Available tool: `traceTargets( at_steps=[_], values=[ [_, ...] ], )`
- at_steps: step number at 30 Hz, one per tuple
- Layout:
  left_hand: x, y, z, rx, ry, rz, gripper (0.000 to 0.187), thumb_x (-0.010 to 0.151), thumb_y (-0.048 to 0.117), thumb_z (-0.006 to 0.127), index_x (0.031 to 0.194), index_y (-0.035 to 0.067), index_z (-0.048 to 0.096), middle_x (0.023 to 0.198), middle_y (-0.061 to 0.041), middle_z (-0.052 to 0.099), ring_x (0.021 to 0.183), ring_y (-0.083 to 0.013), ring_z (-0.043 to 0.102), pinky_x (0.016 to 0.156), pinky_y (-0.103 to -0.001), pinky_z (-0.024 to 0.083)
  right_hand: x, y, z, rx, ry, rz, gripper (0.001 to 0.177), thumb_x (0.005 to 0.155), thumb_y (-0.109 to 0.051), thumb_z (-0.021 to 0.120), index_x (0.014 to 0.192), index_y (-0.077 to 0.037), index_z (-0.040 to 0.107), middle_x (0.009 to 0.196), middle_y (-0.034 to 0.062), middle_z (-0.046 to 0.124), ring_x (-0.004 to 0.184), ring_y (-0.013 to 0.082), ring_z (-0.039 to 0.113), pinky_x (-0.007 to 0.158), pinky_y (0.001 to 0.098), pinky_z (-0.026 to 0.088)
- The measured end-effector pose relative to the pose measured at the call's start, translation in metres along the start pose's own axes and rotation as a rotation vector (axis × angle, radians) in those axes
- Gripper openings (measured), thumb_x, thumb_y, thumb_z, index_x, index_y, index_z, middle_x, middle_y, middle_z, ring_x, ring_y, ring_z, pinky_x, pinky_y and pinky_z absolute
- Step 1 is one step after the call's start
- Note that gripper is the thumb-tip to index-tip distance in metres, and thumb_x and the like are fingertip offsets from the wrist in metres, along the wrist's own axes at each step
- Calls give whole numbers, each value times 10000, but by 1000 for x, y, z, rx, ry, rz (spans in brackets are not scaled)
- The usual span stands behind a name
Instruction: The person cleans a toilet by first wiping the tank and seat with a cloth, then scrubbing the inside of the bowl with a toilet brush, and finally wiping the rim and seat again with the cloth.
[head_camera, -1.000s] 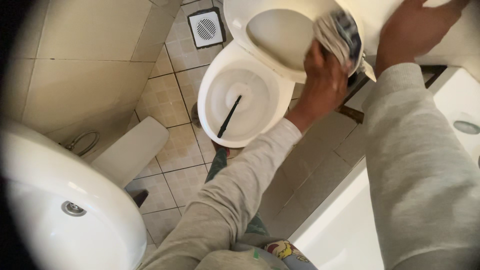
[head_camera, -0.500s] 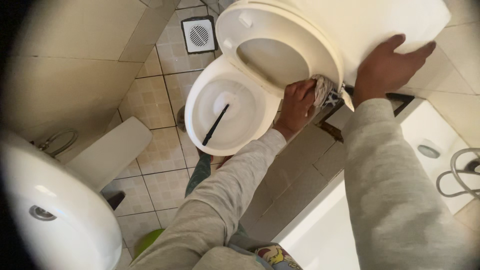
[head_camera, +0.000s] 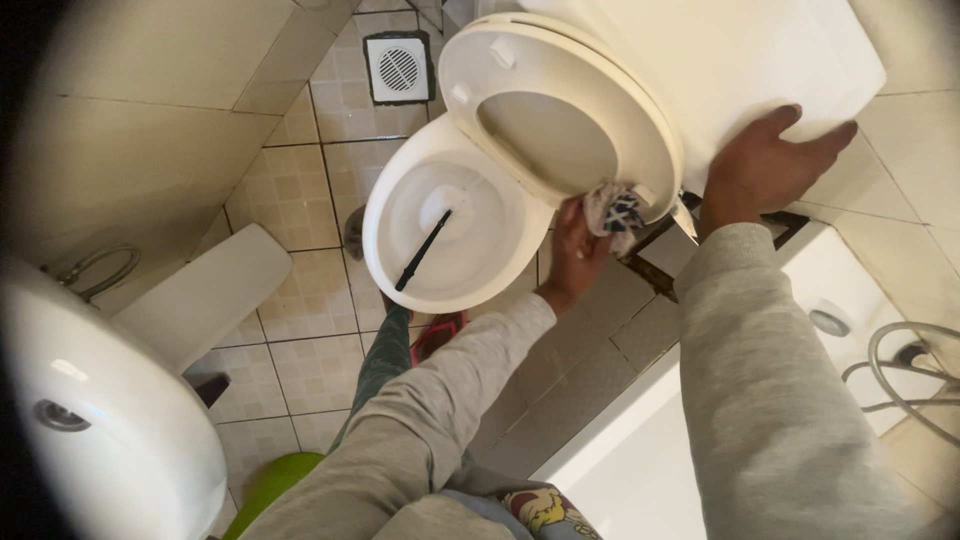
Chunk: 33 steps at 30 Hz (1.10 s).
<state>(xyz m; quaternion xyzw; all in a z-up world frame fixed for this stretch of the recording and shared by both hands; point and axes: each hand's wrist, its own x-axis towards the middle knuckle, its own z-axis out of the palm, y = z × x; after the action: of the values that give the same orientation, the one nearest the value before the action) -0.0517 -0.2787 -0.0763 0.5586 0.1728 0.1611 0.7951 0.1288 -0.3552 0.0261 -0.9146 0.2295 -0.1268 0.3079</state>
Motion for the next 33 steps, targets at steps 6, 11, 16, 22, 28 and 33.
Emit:
traceTargets(
  at_steps=[6, 11, 16, 22, 28, 33],
  values=[
    [-6, 0, 20, 27, 2, 31, 519, 917, -64, 661, 1405, -18, 493, 1340, -150, 533, 1228, -263, 630, 1008, -337, 595, 4, 9, 2, -24, -15, -4, 682, 1125, -293, 528, 1593, 74, 194, 1675, 263, 267, 1571, 378, 302, 1326, 371, 238],
    [-30, -13, -11, -105, 41, 111, 521, 1022, 23, 587, 1508, -8, 401, 1372, -175, 564, 1253, -271, 615, 1059, -345, 569, 14, 28, 5, -13, -58, -69, 675, 1154, -246, 495, 1610, 92, 128, 1693, 297, 187, 1584, 411, 243, 1329, 416, 199],
    [-20, -49, -97, -17, 383, -156, 627, 1056, 94, 574, 1549, -61, 219, 1392, -255, 557, 1199, -329, 611, 972, -400, 547, 27, 47, 10, 92, -58, -86, 682, 1160, -244, 529, 1622, 52, 125, 1686, 288, 215, 1545, 383, 364, 1282, 396, 340],
    [55, -92, -216, 814, 307, 40, 480, 992, 95, 623, 1383, -105, 427, 1398, -339, 443, 1256, -497, 493, 1112, -522, 432, 18, 39, 3, 261, -113, -93, 652, 1137, -216, 521, 1624, 25, 163, 1666, 259, 360, 1449, 317, 532, 1192, 374, 468],
    [113, -157, -256, 1452, 72, 17, 384, 986, 129, 540, 1355, 24, 554, 1477, -214, 474, 1333, -374, 506, 1135, -476, 415, 13, 18, 1, 263, -154, 70, 542, 1109, -285, 522, 1531, -9, 325, 1560, 193, 515, 1348, 259, 602, 1115, 339, 510],
    [112, -206, -295, 1919, -19, -164, 462, 911, 238, 489, 1339, 79, 559, 1434, -154, 511, 1242, -318, 511, 984, -467, 424, 15, 31, 1, 252, -186, 7, 554, 1110, -287, 522, 1543, -13, 312, 1573, 190, 490, 1368, 259, 570, 1129, 349, 486]
  ],
)
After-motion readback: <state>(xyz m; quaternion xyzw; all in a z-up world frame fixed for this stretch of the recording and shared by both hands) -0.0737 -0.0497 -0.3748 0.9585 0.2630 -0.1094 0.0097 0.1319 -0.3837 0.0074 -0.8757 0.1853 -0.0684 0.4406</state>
